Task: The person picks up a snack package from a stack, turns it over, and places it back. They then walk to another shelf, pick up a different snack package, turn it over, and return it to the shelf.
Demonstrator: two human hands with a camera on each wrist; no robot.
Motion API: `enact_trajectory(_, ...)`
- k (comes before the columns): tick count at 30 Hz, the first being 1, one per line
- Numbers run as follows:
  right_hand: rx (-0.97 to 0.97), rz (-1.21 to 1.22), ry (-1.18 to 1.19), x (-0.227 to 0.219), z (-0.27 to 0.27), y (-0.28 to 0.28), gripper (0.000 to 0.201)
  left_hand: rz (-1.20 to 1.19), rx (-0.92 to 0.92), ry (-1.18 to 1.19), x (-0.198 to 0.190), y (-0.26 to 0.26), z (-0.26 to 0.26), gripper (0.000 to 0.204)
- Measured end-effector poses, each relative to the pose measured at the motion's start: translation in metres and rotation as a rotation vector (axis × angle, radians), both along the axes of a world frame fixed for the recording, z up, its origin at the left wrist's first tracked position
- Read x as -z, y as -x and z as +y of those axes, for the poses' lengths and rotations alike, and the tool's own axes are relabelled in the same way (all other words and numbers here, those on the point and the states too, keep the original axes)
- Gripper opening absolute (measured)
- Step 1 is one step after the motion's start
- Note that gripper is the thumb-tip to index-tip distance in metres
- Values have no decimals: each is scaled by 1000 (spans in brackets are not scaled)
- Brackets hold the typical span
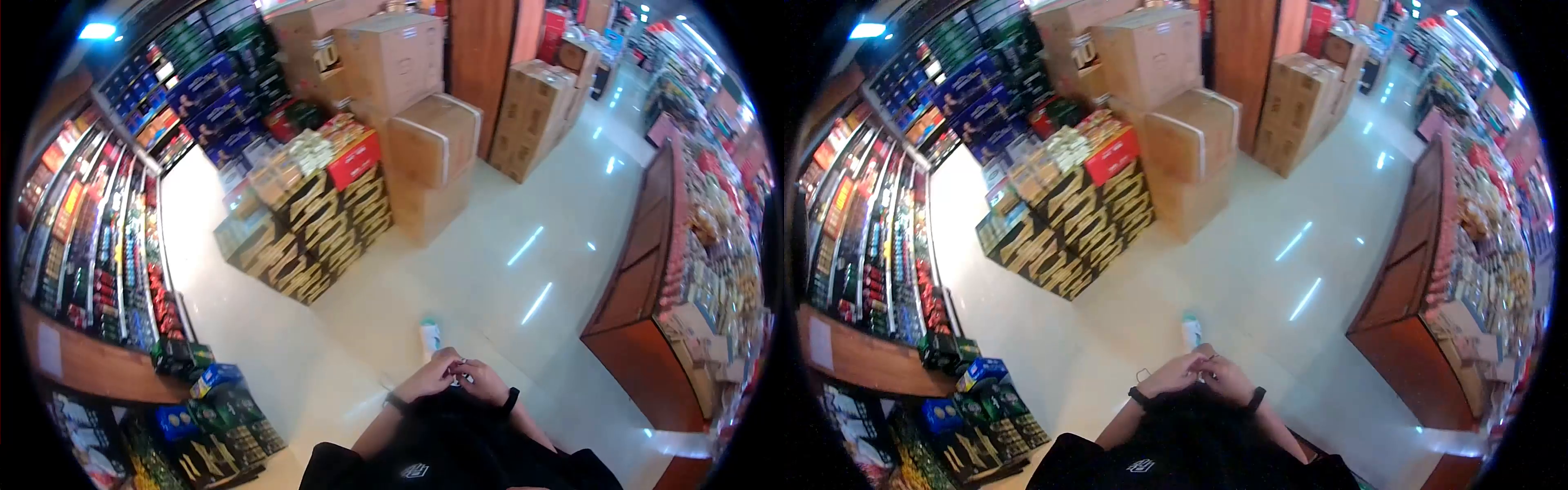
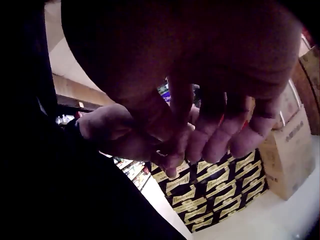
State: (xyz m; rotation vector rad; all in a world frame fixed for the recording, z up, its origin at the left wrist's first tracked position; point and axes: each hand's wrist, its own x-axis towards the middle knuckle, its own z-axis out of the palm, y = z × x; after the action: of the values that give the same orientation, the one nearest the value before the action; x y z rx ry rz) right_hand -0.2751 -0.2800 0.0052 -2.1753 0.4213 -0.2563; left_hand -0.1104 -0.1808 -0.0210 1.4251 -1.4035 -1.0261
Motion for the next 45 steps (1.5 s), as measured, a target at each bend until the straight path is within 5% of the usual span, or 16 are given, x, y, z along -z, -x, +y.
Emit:
enact_trajectory(4, -116, -29, -45, 11, -21, -63, 22, 9, -148, 27, 16, -48, 11, 30)
enact_trajectory(7, -182, 0, 24, 32, -44, -120, 19, 89, -307, -310, 16, -95, 19, 31)
enact_trajectory(13, -287, -49, 88, 39, -86, -245, 18, -93, -677, -87, 16, -205, 34, 35)
enact_trajectory(25, -244, -50, -109, 46, -114, -395, 24, -62, -909, -58, 15, -320, 44, 33)
enact_trajectory(34, -455, 13, -217, 39, -81, -505, 28, 2, -1105, -61, 11, -375, 81, 33)
enact_trajectory(36, -454, 33, -206, 40, -68, -530, 28, 213, -1110, -163, 18, -403, 87, 33)
enact_trajectory(38, -428, -43, -204, 41, -56, -557, 31, -24, -1084, -130, 29, -442, 91, 33)
enact_trajectory(45, -319, 25, -246, 53, -6, -667, 57, -215, -1092, -49, 22, -599, 95, 31)
